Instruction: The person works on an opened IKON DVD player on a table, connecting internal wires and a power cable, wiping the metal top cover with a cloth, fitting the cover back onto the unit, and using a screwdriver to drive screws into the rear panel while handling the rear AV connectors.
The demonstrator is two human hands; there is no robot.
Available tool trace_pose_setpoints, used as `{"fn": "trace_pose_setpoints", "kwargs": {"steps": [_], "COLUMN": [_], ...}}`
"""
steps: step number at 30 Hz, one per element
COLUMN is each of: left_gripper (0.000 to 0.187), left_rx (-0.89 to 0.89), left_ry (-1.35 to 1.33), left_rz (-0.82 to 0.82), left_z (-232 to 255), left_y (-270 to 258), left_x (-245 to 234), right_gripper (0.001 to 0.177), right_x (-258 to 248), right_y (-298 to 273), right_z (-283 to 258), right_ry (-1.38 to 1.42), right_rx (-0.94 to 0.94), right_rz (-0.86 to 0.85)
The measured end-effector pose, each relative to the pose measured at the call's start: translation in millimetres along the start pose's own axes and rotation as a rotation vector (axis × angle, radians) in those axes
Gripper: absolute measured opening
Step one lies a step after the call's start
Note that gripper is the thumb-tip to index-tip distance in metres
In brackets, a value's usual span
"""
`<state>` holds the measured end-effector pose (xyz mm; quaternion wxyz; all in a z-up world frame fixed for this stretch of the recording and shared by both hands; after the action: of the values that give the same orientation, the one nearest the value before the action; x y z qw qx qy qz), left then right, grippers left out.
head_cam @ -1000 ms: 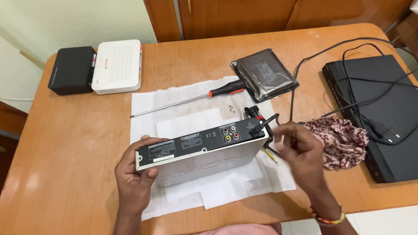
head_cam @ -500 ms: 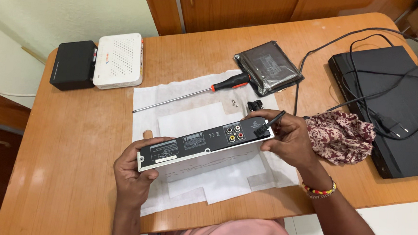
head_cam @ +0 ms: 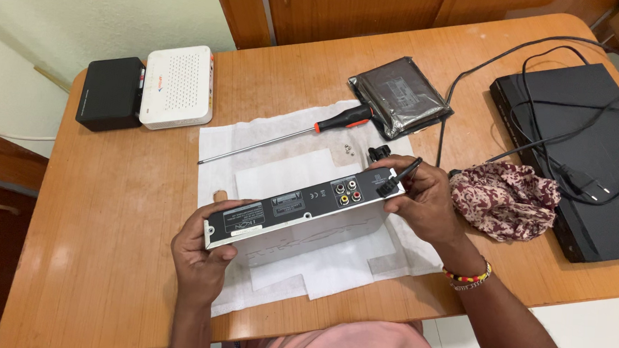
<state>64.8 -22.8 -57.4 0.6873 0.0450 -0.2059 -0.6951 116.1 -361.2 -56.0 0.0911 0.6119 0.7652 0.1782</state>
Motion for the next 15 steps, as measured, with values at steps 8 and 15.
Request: {"fn": "trace_pose_setpoints", "kwargs": {"steps": [8,15], "left_gripper": [0.063,0.06], "left_rx": [0.064,0.02], "left_ry": [0.063,-0.009], "left_rz": [-0.003,0.012], "left_z": [5,4], "left_y": [0,-2], "left_x": [2,6], "right_gripper": [0.043,0.037], "right_x": [1,20], "right_y": [-32,5], "right_z": [-63,-146], "right_ry": [-0.921,-1.067], "right_rx": [-0.327,-0.424], "right_rz": [0.327,-0.017]}}
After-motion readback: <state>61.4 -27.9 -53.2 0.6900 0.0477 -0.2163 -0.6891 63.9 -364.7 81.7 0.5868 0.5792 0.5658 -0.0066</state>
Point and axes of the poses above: each hand's wrist, its own y-axis towards the middle knuckle, its own x-axis out of the palm, z = x × y, the point moved 6 cm from there along y, towards the middle knuckle, and after that the axes turned 3 degrees about z, right-handed, at the moved point
